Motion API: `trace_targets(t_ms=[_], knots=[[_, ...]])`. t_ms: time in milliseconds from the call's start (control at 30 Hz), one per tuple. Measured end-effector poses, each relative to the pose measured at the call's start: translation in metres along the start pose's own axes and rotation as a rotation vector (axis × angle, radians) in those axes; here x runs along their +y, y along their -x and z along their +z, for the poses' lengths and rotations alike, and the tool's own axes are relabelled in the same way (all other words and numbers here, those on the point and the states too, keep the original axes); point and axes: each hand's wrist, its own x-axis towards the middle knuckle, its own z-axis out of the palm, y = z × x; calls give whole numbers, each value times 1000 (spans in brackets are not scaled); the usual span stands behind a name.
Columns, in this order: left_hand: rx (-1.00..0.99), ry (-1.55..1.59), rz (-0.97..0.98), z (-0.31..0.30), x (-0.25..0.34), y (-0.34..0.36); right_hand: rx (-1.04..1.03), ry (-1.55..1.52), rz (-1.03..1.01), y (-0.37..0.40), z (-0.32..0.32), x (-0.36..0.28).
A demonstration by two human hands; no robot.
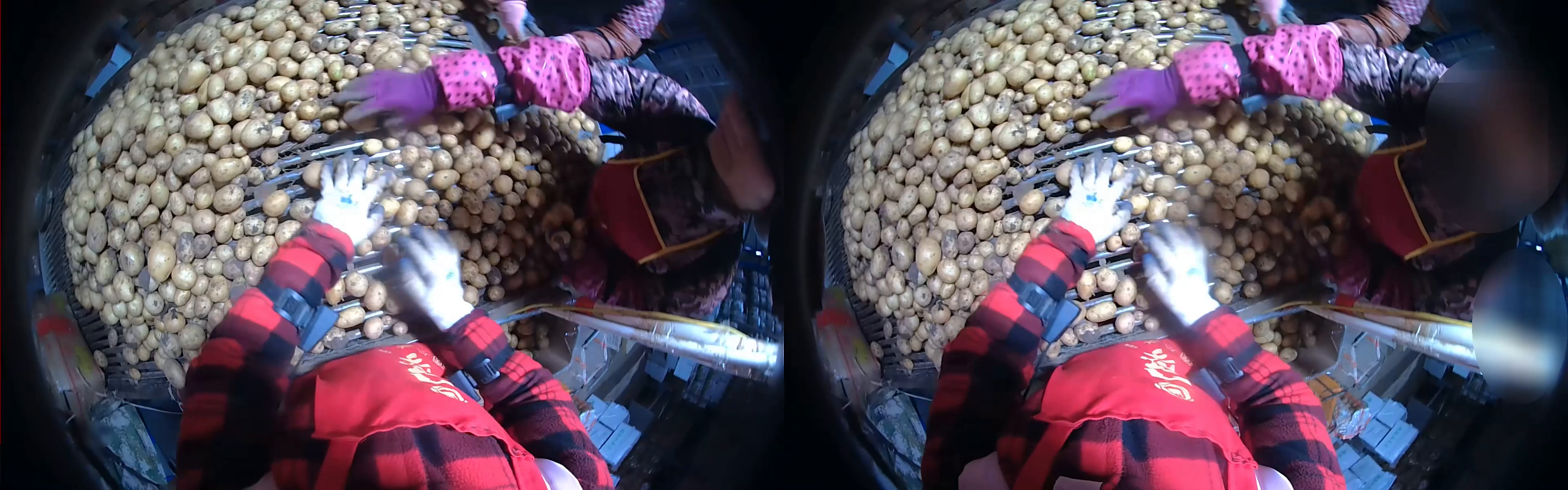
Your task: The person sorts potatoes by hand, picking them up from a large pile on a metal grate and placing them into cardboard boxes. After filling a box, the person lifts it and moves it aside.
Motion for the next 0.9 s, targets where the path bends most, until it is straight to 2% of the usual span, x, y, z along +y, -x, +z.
trace_targets(t_ms=[67,100,133,200,267,333,367,400,467,500,533,600,633,667,700,733,800,833,867,900], knots=[[-2,67,-9,-13,12,17,55,18,27,-14,-5,12],[93,96,-5,-3,13,28,45,31,26,-26,-5,12],[72,118,-23,-6,15,37,36,-6,-30,-43,0,14],[-126,-38,-62,-9,20,55,-77,-74,-131,-96,2,-2],[-200,47,-12,-1,22,80,-28,-25,-233,-133,38,4],[-121,129,-23,-7,16,92,-74,81,-221,-173,60,13],[12,163,-42,-2,14,96,-46,165,-229,-191,69,25],[-27,211,-47,-13,11,98,-21,250,-235,-205,76,39],[-113,244,-66,-26,8,101,-131,317,-104,-226,72,82],[-65,273,-56,-26,6,107,7,244,-120,-227,84,115],[-43,267,-47,-24,3,109,71,415,-129,-230,66,102],[-45,337,-27,-24,-1,105,54,233,-117,-247,58,71],[-25,377,-56,-22,0,103,21,180,-185,-250,67,55],[-2,410,-79,-19,1,99,-170,182,-70,-251,77,33],[13,442,-97,-17,3,95,-257,165,-5,-253,93,21],[114,469,-150,-21,5,91,-148,204,29,-251,130,27],[326,777,-202,-19,-4,90,-118,152,235,-261,163,28],[290,1068,-317,-37,-6,87,-104,93,236,-261,158,27],[170,1479,-491,-39,-9,96,-97,40,236,-257,149,29],[187,1843,-644,-33,-15,93,-88,-4,219,-257,137,34]])
